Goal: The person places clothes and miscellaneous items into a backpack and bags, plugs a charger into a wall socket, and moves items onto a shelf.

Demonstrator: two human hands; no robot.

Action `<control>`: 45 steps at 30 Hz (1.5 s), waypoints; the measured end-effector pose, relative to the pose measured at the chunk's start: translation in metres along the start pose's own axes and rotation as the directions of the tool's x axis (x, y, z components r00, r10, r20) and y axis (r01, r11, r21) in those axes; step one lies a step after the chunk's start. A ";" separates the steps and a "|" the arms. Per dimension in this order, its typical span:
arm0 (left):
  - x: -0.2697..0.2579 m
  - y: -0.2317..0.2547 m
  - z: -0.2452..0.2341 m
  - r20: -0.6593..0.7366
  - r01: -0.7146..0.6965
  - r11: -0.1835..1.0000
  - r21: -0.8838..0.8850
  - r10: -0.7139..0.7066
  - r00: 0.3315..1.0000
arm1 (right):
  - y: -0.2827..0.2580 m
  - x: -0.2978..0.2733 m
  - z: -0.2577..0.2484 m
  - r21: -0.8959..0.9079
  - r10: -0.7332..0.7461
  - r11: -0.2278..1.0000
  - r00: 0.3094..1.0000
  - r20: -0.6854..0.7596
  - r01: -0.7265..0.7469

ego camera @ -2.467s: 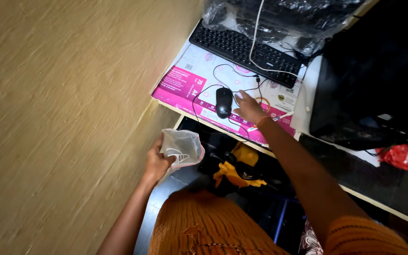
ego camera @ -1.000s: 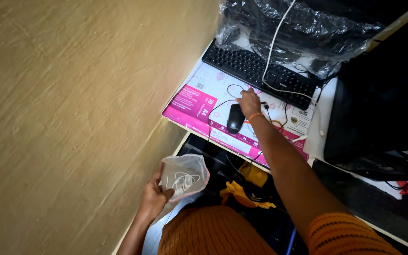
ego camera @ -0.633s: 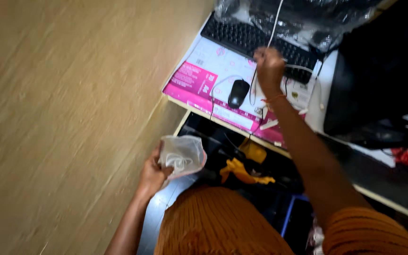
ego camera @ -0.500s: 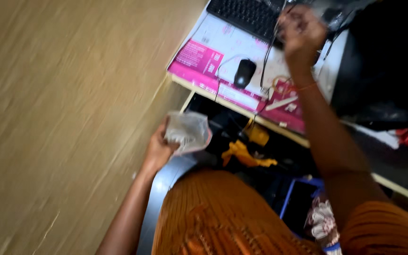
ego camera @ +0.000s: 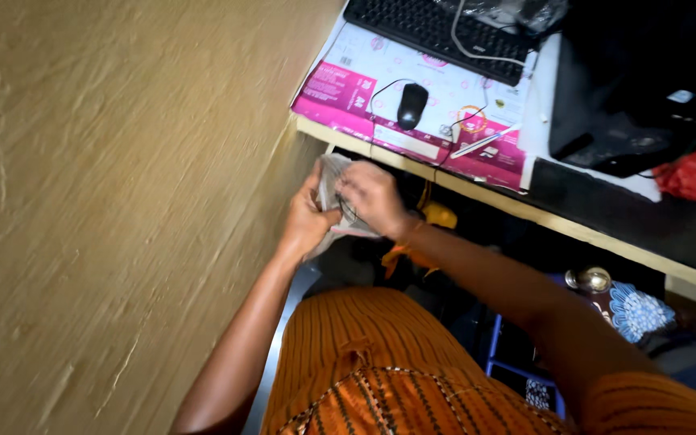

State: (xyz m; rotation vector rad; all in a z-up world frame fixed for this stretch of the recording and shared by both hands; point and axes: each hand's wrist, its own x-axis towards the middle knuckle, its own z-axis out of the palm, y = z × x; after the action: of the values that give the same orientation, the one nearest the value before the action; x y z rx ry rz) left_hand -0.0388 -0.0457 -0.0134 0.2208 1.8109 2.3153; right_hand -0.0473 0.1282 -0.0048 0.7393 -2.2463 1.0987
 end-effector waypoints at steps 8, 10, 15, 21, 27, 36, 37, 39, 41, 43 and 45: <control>-0.029 0.018 0.037 0.304 0.058 0.998 -0.009 -0.053 0.951 | 0.068 -0.102 0.041 0.055 0.240 0.935 0.739 0.630 -0.350; -0.030 0.020 0.036 0.286 0.027 0.998 0.059 -0.043 0.957 | 0.064 -0.105 0.044 0.034 0.323 0.898 0.710 0.626 -0.439; -0.013 0.022 0.020 0.097 0.129 0.967 0.221 -0.153 0.983 | 0.055 -0.068 0.027 -0.323 0.495 0.861 0.505 0.707 -0.392; 0.002 0.002 0.026 0.213 -0.052 0.997 0.055 0.039 0.976 | 0.079 -0.068 -0.002 -0.098 0.346 0.761 0.273 0.898 -0.641; 0.002 -0.025 0.032 0.368 0.373 0.926 -0.054 -0.329 0.870 | 0.062 -0.097 -0.016 -0.398 0.466 0.880 0.313 0.828 -0.257; 0.032 -0.058 -0.009 0.170 0.360 0.916 0.176 -0.389 0.906 | 0.093 -0.091 -0.021 0.112 0.333 0.891 0.800 0.499 -0.441; 0.033 -0.056 -0.016 0.131 0.390 0.897 0.208 -0.421 0.898 | 0.115 -0.090 -0.038 0.092 0.398 0.887 0.849 0.346 -0.453; 0.034 -0.053 -0.017 0.086 0.426 0.875 0.232 -0.454 0.887 | 0.193 -0.070 -0.080 0.048 0.360 0.931 0.931 0.068 -0.363; 0.034 -0.041 -0.014 0.041 0.497 0.840 0.220 -0.517 0.855 | 0.244 -0.082 -0.145 -0.457 0.402 0.804 0.914 -0.056 -0.381; 0.035 -0.024 -0.008 0.045 0.445 0.875 0.190 -0.460 0.887 | 0.273 -0.088 -0.190 -0.729 0.524 0.613 0.847 0.087 -0.305; 0.036 0.000 -0.001 0.048 0.394 0.905 0.163 -0.406 0.913 | 0.283 -0.101 -0.219 -0.784 0.459 0.593 0.877 0.141 -0.184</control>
State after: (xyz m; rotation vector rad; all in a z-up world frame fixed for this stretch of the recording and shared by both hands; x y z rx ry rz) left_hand -0.0734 -0.0375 -0.0139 -0.0371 1.7923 1.8653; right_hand -0.1180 0.4792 -0.1057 0.1344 -2.8750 0.0477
